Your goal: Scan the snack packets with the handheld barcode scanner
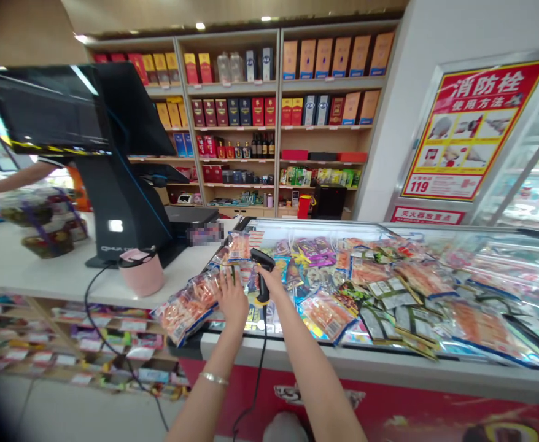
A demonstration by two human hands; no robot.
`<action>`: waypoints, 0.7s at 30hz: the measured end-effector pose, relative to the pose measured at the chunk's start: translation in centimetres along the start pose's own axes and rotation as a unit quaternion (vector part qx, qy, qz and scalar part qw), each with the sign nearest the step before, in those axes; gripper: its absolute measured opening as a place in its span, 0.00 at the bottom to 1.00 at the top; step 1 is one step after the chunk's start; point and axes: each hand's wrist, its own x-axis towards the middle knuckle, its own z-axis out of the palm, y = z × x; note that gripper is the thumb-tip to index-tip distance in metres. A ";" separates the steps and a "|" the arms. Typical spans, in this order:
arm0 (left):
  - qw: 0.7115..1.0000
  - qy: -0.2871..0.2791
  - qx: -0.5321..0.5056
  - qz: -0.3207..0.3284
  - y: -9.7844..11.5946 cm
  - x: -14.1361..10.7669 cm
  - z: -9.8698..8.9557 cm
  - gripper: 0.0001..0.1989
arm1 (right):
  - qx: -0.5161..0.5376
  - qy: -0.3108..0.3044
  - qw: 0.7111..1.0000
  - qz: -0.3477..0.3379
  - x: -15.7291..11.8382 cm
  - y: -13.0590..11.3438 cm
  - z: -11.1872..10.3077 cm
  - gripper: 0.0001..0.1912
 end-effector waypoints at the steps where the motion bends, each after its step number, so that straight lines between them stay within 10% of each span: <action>1: 1.000 0.005 -0.004 0.003 -0.1 0.0 0.2 0.26 | 0.001 -0.001 1.000 0.001 0.0 0.0 0.1 0.12; 7: 0.999 0.027 -0.032 0.024 -0.6 -0.1 0.5 0.26 | 0.035 0.018 0.999 -0.006 -1.1 -1.1 -0.4 0.12; 12: 0.992 0.057 -0.083 0.079 0.4 0.6 -0.7 0.27 | 0.057 0.049 0.996 -0.048 -3.6 -5.0 -5.1 0.12; 21: 0.948 0.048 -0.227 0.218 15.7 3.1 -3.7 0.25 | -0.035 0.196 0.965 -0.171 -7.3 -15.4 -21.0 0.16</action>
